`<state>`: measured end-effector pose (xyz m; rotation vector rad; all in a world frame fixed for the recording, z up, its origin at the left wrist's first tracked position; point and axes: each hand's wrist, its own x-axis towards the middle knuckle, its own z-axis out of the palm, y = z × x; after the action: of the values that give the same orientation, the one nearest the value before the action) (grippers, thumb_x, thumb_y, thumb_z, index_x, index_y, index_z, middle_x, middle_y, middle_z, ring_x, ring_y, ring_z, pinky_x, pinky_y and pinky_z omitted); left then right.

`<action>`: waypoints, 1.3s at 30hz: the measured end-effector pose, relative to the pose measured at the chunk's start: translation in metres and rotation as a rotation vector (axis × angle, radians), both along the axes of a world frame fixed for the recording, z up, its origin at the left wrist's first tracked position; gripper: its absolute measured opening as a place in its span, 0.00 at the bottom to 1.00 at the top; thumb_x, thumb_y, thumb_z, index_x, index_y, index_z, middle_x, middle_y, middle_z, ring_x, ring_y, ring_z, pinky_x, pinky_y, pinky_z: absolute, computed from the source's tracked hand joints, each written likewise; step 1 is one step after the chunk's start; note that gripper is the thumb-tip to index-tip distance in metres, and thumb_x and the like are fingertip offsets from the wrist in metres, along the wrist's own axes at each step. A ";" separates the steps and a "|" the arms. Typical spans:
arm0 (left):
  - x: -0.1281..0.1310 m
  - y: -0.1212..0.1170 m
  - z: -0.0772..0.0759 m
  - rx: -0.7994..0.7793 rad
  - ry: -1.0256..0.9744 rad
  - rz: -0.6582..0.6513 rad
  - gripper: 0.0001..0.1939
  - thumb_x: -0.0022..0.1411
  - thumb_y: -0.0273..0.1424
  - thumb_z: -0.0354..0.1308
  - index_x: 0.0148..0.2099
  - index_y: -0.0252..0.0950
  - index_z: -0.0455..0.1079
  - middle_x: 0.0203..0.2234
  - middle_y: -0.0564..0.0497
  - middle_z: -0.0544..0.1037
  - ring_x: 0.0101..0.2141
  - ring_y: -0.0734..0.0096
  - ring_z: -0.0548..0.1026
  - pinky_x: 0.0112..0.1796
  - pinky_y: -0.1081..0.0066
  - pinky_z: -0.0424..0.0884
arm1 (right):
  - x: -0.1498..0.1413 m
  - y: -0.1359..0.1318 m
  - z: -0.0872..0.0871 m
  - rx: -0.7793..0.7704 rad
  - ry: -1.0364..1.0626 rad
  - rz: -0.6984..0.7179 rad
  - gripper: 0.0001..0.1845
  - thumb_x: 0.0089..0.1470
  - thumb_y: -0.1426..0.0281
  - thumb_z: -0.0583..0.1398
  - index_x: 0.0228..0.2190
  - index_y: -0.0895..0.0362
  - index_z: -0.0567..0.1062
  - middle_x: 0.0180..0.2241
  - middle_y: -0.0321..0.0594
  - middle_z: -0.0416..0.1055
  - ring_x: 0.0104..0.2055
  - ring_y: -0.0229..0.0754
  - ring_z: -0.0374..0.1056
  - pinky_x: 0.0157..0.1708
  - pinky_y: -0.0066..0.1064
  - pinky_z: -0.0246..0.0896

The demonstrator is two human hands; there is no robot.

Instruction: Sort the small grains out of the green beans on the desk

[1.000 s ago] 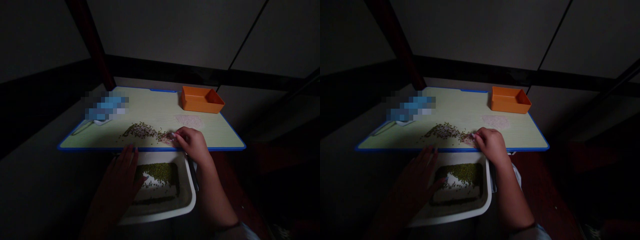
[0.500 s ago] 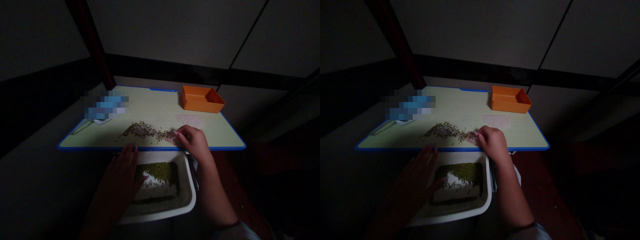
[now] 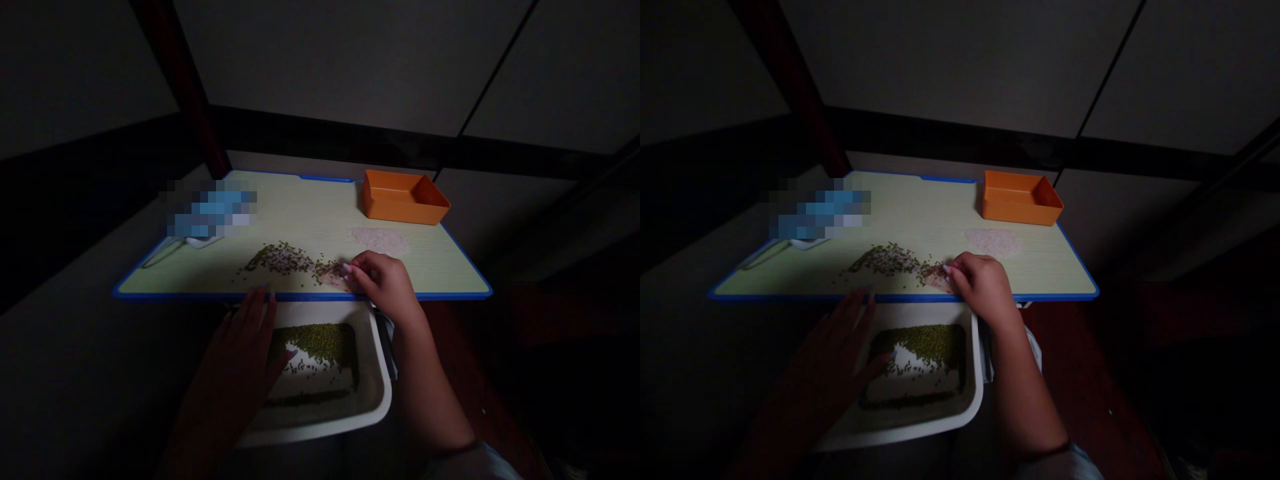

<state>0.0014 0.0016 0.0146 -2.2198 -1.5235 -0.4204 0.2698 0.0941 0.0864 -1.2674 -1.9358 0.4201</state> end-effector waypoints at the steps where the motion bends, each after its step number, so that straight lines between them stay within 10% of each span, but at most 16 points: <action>1: 0.000 0.000 0.000 0.002 0.003 0.000 0.43 0.69 0.51 0.39 0.75 0.33 0.33 0.70 0.32 0.61 0.68 0.45 0.63 0.59 0.46 0.67 | 0.000 0.000 0.000 0.001 0.002 0.004 0.07 0.61 0.66 0.62 0.32 0.54 0.78 0.30 0.41 0.81 0.33 0.43 0.74 0.35 0.34 0.64; 39: 0.000 0.000 0.000 0.009 -0.015 -0.010 0.42 0.69 0.53 0.38 0.75 0.33 0.35 0.70 0.33 0.62 0.68 0.46 0.62 0.59 0.46 0.66 | -0.011 0.012 0.000 0.069 -0.096 -0.017 0.07 0.62 0.67 0.62 0.32 0.54 0.78 0.31 0.42 0.80 0.33 0.43 0.73 0.36 0.33 0.61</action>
<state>0.0016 0.0019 0.0145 -2.2228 -1.5163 -0.4473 0.2588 0.1064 0.0866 -1.2791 -2.0003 0.2860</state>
